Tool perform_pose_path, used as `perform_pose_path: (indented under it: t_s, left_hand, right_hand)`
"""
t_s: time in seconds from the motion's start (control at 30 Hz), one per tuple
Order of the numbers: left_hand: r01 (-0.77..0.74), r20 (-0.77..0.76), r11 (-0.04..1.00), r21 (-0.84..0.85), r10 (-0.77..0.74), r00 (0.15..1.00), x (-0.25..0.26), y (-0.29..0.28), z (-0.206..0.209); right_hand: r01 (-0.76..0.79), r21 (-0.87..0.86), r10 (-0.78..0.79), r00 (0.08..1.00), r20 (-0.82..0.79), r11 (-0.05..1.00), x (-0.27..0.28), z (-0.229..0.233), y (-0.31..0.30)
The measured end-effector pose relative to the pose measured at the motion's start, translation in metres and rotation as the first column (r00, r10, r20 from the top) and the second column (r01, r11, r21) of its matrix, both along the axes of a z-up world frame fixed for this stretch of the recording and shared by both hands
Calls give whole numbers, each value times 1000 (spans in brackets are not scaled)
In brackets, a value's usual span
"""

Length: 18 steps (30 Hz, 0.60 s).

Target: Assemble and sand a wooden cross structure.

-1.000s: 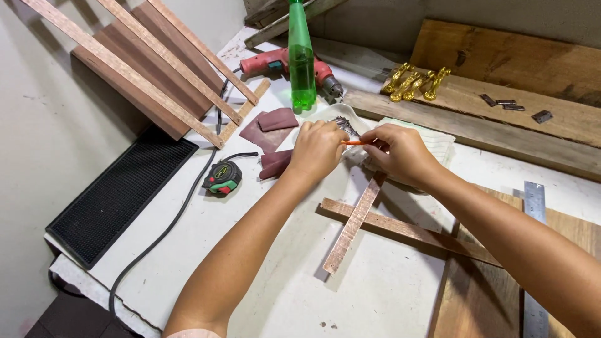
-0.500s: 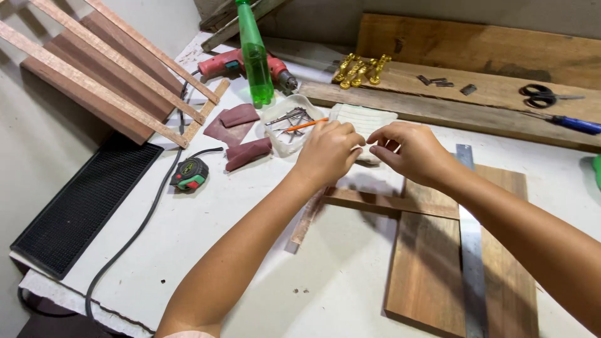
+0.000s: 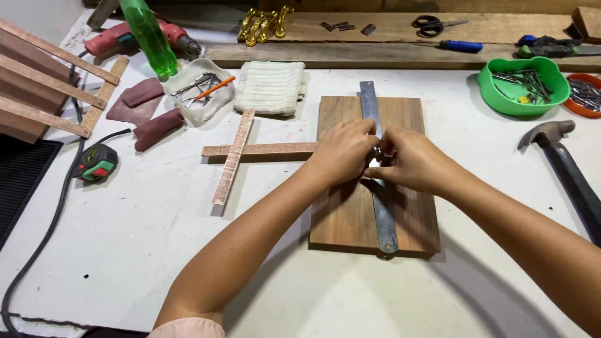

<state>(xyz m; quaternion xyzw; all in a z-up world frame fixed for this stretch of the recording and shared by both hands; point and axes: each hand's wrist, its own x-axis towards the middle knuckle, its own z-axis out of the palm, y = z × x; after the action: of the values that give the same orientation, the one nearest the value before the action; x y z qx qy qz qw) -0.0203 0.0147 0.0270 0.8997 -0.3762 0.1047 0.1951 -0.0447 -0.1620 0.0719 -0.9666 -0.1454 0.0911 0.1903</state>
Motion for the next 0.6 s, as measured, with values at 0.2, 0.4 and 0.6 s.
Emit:
perform_pose_path:
  t_s: [0.2,0.4,0.6]
  left_hand:
    - [-13,-33,1000,-16,13,999,13,-11,-25]
    - [22,36,994,108,-26,999,24,-18,-25]
    - [56,212,993,100,-76,974,48,-14,-40]
  right_hand:
    - [35,69,-38,998,57,997,-7,-13,-7]
    - [-35,10,32,973,230,999,11,-25,-27]
    - [36,97,-48,992,120,995,20,0,-26]
